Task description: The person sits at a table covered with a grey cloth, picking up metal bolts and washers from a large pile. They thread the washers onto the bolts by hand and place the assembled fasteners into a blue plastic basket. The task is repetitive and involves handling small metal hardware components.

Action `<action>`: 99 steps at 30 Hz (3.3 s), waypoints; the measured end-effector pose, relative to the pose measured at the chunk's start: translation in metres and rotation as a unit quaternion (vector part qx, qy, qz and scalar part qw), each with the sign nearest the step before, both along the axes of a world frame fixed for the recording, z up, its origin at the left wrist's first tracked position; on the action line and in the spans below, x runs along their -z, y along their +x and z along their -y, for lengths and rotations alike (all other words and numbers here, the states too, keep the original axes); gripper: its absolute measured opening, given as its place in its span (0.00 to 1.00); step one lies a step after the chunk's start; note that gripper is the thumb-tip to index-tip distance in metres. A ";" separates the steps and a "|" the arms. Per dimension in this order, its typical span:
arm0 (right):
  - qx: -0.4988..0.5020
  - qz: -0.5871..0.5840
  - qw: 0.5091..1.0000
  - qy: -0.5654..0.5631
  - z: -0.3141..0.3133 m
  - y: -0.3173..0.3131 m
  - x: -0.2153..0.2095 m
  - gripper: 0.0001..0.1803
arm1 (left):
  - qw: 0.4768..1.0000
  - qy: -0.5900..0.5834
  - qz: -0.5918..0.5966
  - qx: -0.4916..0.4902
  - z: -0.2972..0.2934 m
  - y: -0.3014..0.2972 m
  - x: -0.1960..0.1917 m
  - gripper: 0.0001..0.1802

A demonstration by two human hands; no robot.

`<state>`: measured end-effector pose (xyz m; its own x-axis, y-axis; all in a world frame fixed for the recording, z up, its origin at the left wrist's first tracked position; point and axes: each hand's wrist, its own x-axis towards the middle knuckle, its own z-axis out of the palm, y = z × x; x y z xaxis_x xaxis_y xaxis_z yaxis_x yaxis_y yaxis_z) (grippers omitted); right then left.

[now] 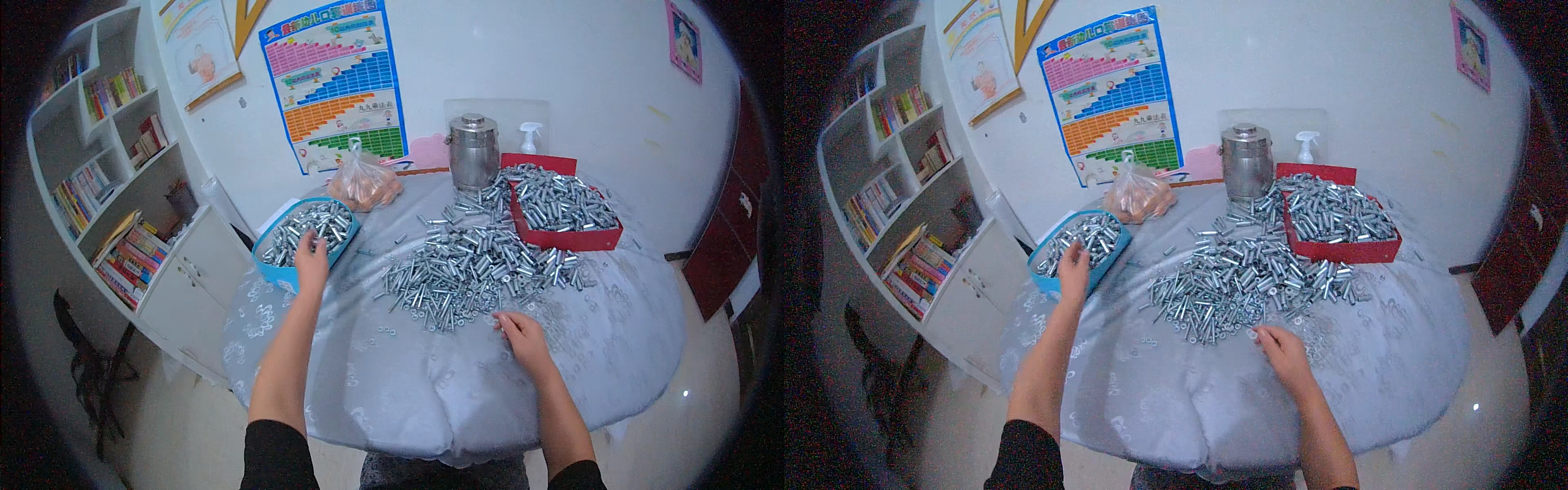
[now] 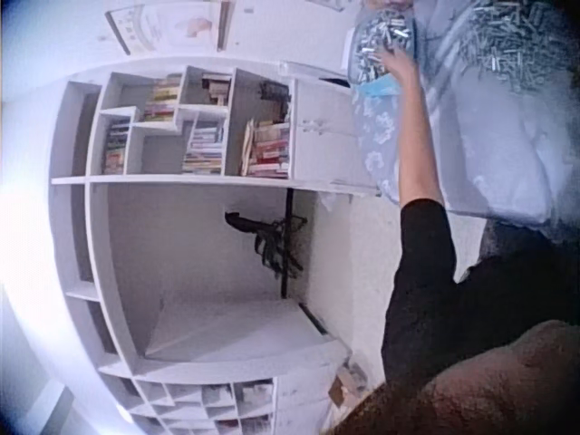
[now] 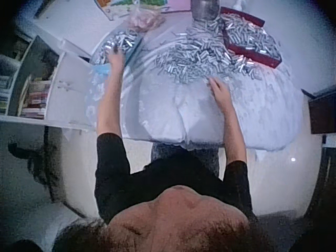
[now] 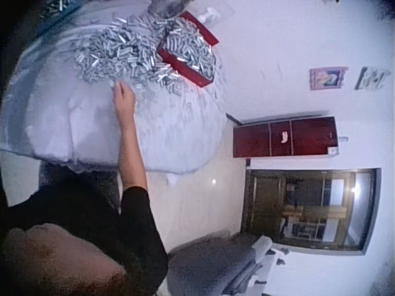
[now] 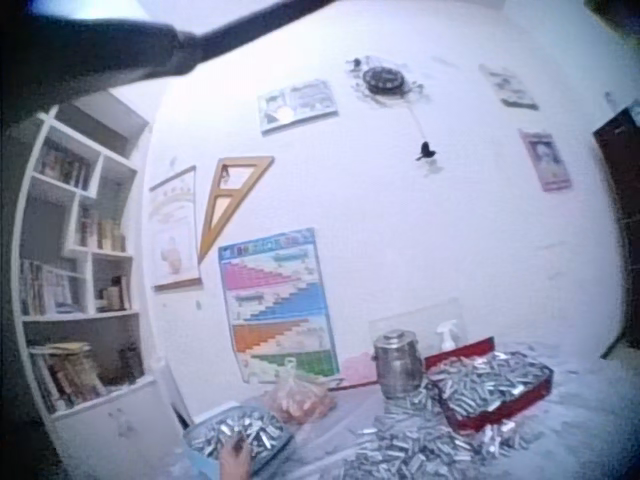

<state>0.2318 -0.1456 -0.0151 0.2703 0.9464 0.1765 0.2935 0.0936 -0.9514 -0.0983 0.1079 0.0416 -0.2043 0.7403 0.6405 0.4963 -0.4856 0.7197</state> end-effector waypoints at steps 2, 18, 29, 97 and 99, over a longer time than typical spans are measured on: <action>0.002 0.015 1.000 -0.009 0.000 0.000 -0.001 0.16 | 0.993 -0.098 -0.009 0.071 0.033 0.020 0.009 0.10; 0.020 0.080 0.997 0.016 -0.002 0.002 0.003 0.13 | 0.963 -0.119 -0.219 0.103 0.099 0.119 0.069 0.07; 0.100 0.099 0.989 0.038 -0.008 0.012 0.010 0.13 | 0.973 -0.127 0.062 0.181 0.145 0.134 0.067 0.05; 0.121 0.299 0.946 0.023 -0.010 0.009 0.004 0.10 | 0.679 -0.491 0.369 0.403 0.195 0.155 0.072 0.11; 0.115 0.351 0.928 0.043 -0.013 0.006 0.008 0.10 | 0.681 -0.491 0.362 0.405 0.196 0.155 0.070 0.11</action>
